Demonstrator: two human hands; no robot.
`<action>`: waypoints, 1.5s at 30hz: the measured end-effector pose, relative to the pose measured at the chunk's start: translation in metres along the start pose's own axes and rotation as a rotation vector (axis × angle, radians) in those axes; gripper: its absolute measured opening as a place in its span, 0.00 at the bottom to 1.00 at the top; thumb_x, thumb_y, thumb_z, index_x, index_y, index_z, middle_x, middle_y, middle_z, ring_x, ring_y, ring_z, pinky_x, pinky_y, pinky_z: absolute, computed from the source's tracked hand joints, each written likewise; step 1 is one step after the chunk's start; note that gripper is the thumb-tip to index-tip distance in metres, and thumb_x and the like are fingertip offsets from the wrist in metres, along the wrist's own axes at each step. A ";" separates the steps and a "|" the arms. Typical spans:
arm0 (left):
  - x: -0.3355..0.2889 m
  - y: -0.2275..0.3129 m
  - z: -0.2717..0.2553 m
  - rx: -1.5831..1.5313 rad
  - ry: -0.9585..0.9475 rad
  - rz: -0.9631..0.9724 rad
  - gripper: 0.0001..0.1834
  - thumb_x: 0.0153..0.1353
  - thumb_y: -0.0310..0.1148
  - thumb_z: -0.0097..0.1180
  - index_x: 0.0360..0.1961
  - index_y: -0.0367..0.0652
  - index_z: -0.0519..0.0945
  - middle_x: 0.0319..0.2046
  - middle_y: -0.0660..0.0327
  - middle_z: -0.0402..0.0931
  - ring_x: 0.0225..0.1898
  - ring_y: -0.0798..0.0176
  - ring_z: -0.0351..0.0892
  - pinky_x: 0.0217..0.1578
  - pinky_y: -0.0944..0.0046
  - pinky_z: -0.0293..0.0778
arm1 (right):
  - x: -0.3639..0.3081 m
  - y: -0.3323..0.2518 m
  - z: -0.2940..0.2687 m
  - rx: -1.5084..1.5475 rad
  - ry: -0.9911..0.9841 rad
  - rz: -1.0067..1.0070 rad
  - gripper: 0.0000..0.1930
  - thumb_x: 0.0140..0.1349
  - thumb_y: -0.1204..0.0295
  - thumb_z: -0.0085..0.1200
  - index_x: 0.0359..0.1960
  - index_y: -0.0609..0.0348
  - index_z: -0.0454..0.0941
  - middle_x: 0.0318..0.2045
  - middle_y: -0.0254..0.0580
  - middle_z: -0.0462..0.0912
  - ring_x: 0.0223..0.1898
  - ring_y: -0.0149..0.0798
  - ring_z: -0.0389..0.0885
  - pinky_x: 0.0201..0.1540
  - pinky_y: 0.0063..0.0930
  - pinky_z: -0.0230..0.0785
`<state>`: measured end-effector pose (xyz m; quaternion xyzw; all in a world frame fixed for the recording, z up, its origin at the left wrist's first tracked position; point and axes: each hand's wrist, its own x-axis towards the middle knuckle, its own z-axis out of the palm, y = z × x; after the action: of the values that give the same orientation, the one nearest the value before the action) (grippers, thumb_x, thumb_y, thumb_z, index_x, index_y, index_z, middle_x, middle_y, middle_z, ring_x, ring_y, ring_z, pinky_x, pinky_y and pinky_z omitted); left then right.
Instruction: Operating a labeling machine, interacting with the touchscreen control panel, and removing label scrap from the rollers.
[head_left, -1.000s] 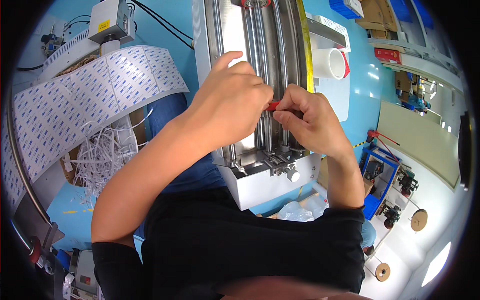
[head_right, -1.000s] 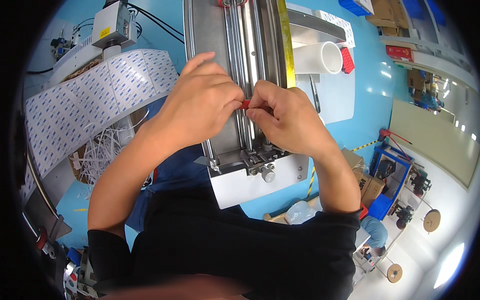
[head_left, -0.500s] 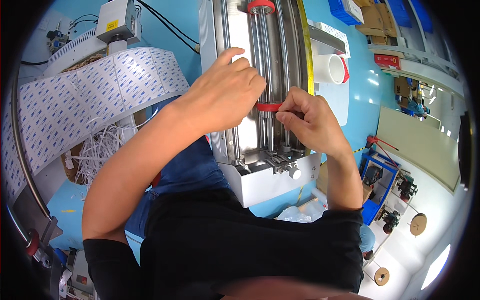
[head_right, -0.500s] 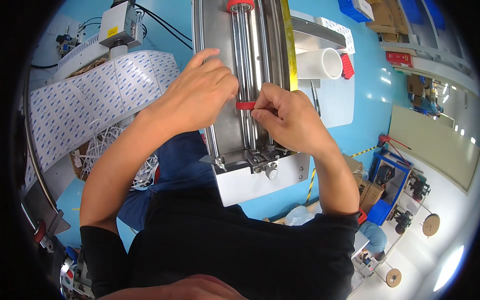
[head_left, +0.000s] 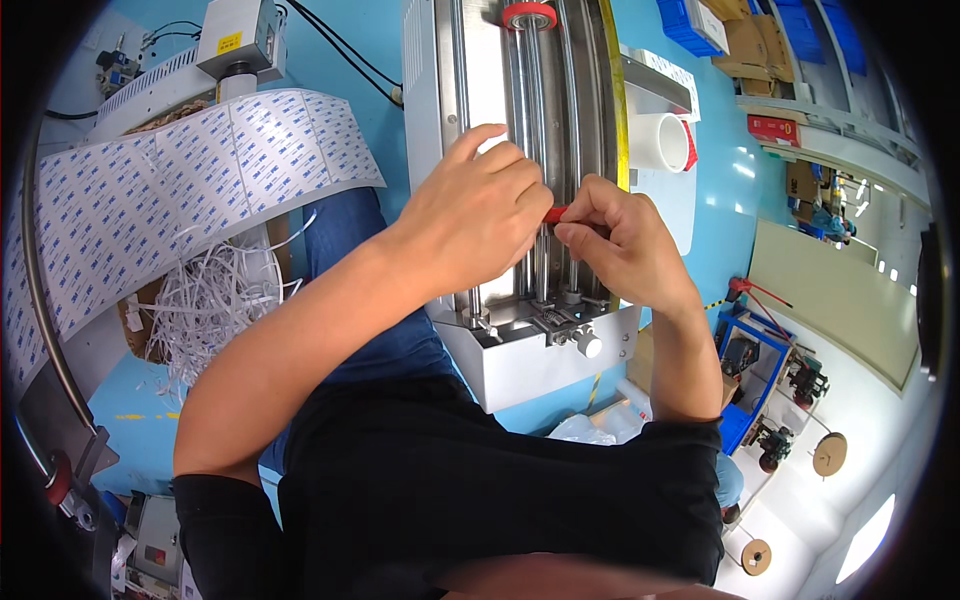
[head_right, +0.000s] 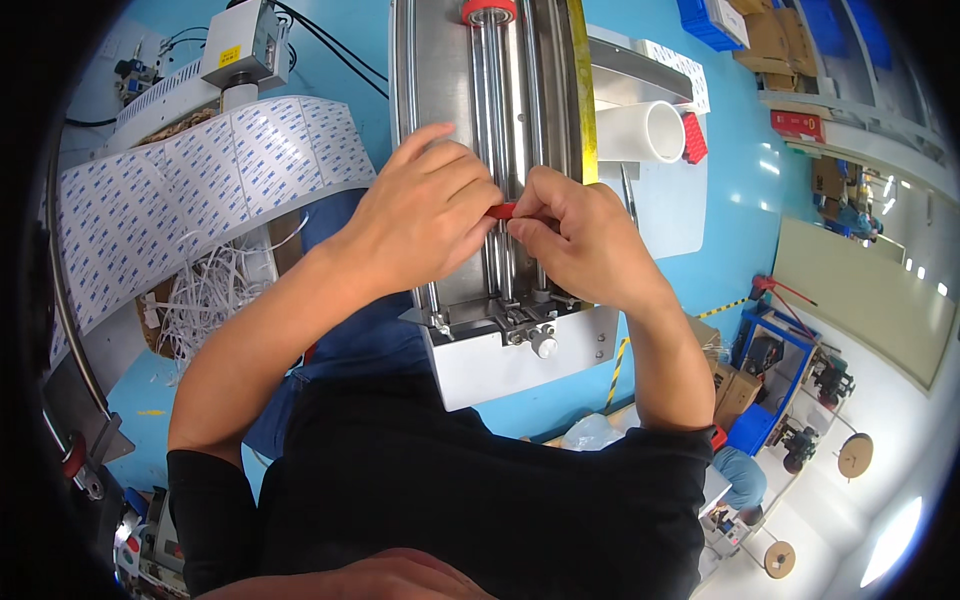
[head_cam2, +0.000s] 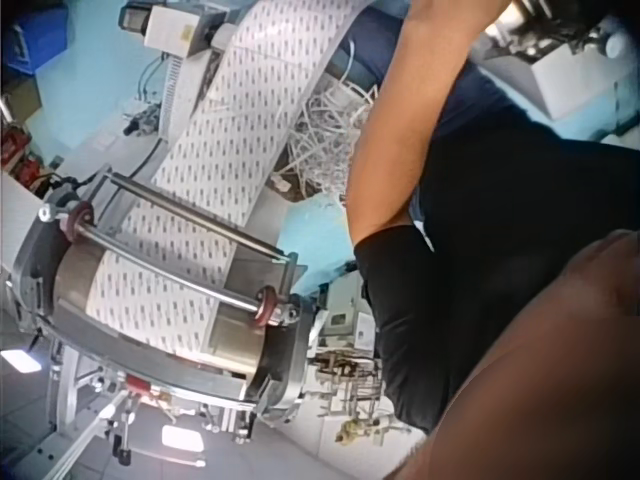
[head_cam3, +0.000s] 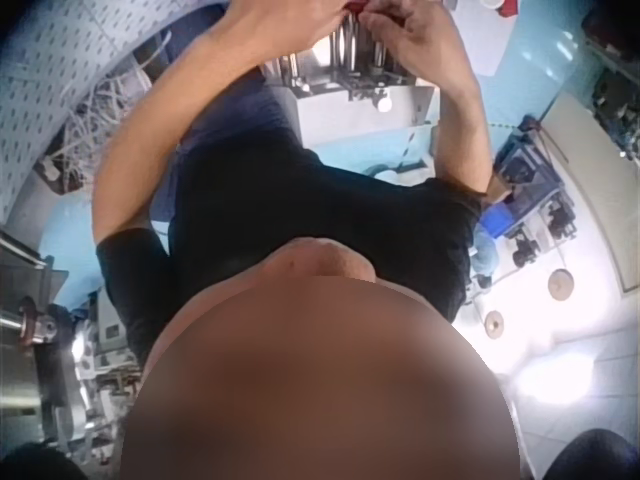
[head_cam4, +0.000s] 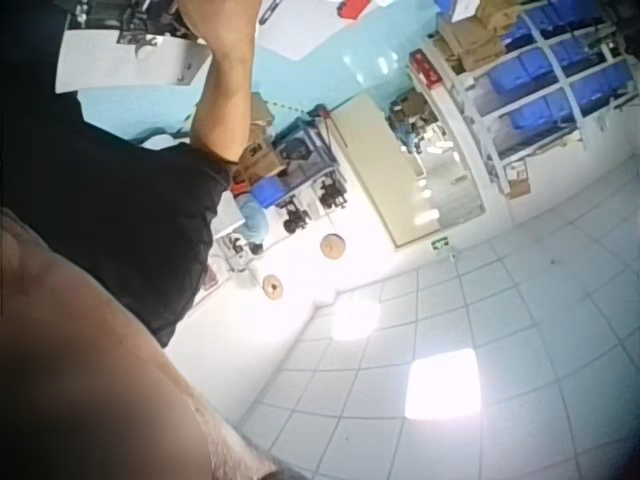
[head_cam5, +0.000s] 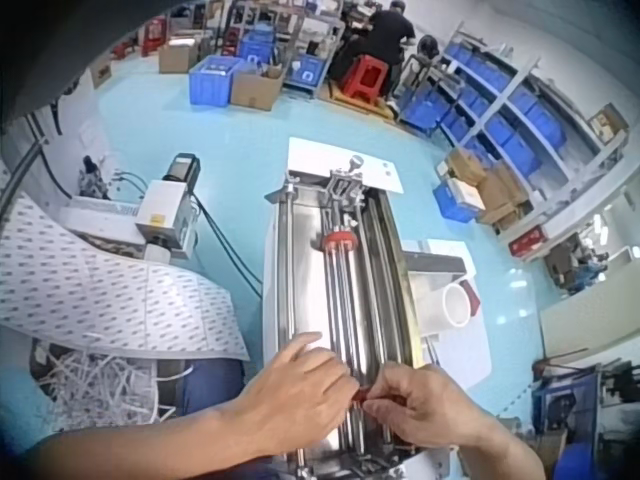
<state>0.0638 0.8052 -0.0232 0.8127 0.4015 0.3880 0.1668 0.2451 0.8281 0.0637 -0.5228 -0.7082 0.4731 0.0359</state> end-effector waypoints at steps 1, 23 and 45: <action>-0.001 0.002 0.003 -0.001 -0.001 -0.002 0.02 0.48 0.27 0.58 0.25 0.44 0.80 0.26 0.62 0.77 0.41 0.60 0.76 0.60 0.52 0.61 | 0.000 0.001 0.001 -0.001 0.005 -0.010 0.06 0.60 0.82 0.53 0.27 0.63 0.70 0.18 0.31 0.73 0.20 0.19 0.65 0.21 0.17 0.57; -0.009 -0.001 0.007 -0.294 0.119 -0.111 0.16 0.49 0.22 0.60 0.39 0.43 0.73 0.27 0.63 0.80 0.33 0.60 0.79 0.58 0.51 0.61 | 0.000 0.000 0.000 -0.060 0.014 0.039 0.05 0.61 0.79 0.53 0.28 0.63 0.70 0.18 0.32 0.74 0.21 0.20 0.67 0.22 0.17 0.58; -0.009 0.003 0.007 -0.292 0.091 -0.166 0.15 0.48 0.21 0.59 0.39 0.42 0.73 0.26 0.60 0.80 0.30 0.58 0.80 0.57 0.51 0.63 | -0.001 0.001 0.000 -0.026 0.003 0.070 0.04 0.61 0.81 0.53 0.29 0.63 0.70 0.21 0.32 0.75 0.24 0.20 0.70 0.24 0.17 0.59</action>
<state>0.0674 0.7961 -0.0305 0.7256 0.4135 0.4634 0.2962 0.2462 0.8270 0.0638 -0.5481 -0.6957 0.4641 0.0135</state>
